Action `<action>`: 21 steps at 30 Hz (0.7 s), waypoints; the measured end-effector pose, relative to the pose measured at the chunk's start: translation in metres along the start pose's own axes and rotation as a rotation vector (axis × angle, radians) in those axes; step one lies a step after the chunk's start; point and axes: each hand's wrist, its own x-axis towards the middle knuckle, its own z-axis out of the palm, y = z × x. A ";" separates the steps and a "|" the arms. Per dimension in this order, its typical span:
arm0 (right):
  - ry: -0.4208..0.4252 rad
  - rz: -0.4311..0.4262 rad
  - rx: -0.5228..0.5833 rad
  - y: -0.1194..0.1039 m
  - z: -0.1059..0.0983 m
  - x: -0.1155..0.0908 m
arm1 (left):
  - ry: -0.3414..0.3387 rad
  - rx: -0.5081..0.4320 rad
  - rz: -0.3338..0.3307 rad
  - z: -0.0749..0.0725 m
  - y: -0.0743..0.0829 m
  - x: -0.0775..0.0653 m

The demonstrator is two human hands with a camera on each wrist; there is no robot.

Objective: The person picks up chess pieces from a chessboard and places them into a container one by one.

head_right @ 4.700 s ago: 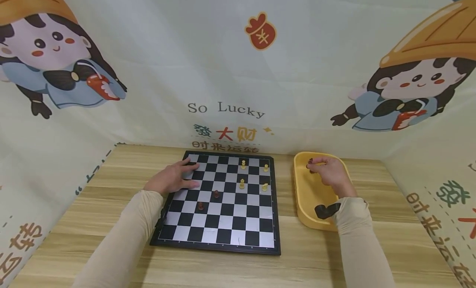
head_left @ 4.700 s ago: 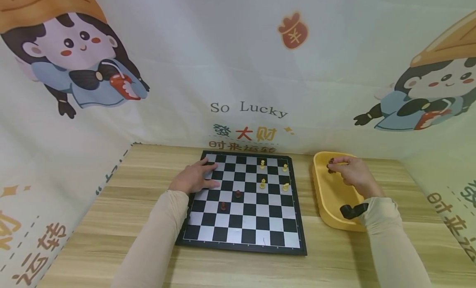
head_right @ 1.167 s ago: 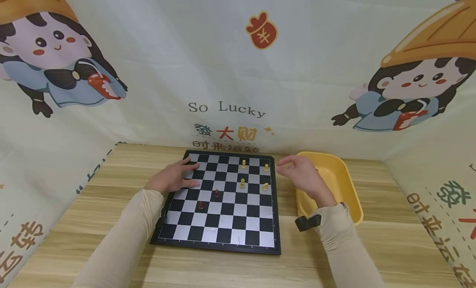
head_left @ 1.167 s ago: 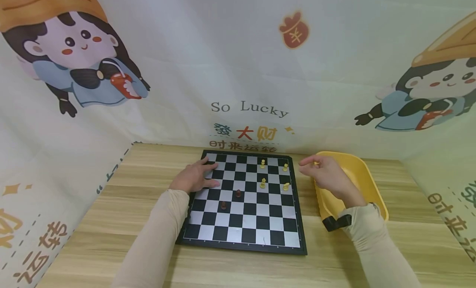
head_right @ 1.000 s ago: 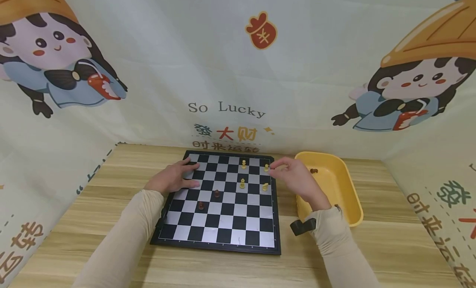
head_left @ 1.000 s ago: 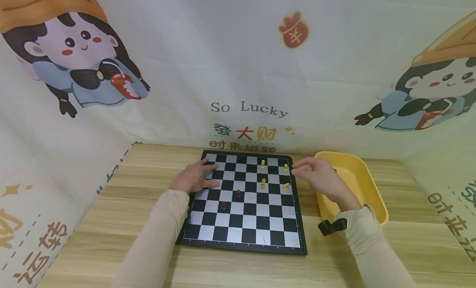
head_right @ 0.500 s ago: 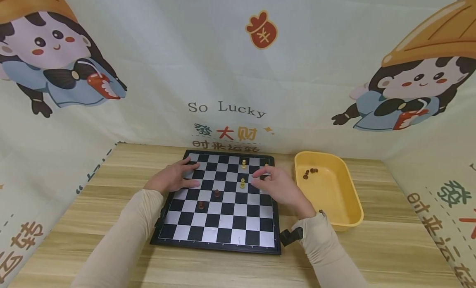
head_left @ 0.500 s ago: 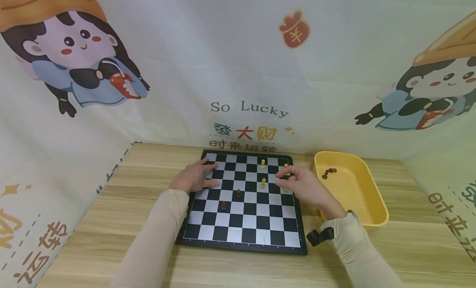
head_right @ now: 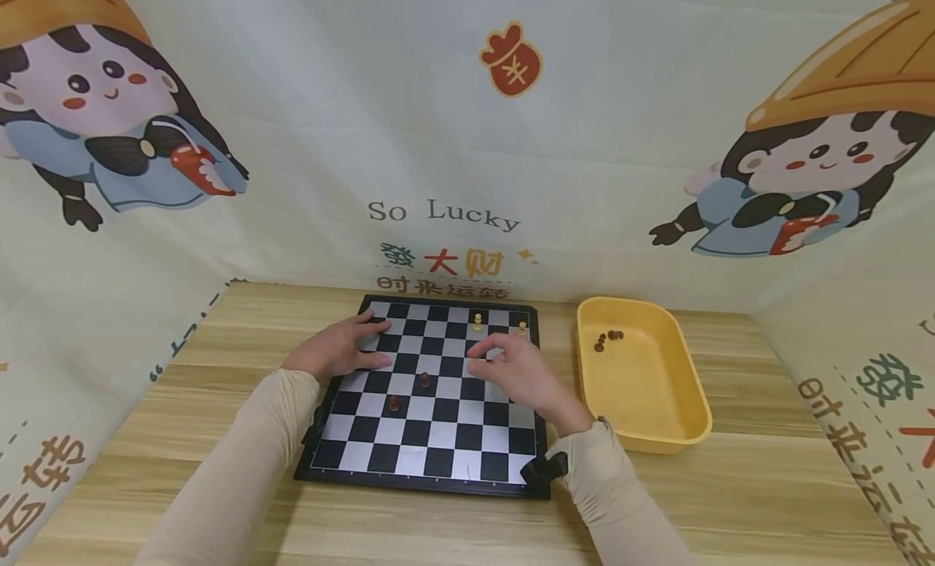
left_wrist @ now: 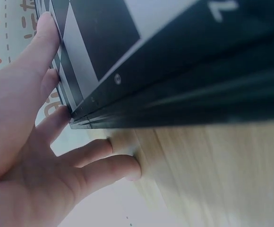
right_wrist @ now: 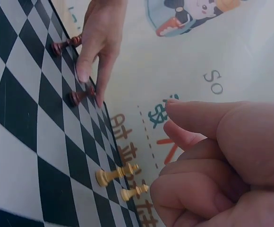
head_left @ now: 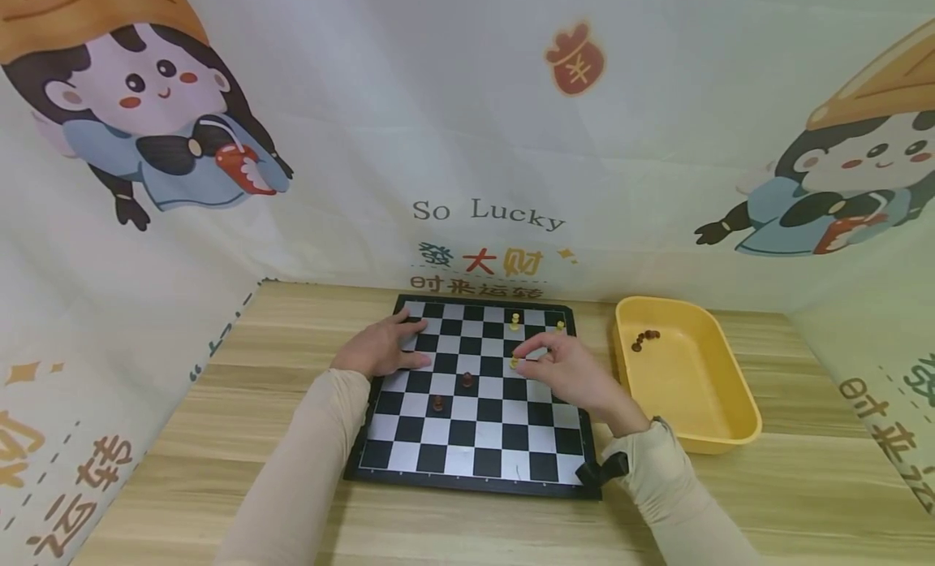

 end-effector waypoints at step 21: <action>-0.058 -0.021 0.073 -0.008 0.042 0.019 | -0.001 -0.005 -0.005 -0.001 0.000 0.000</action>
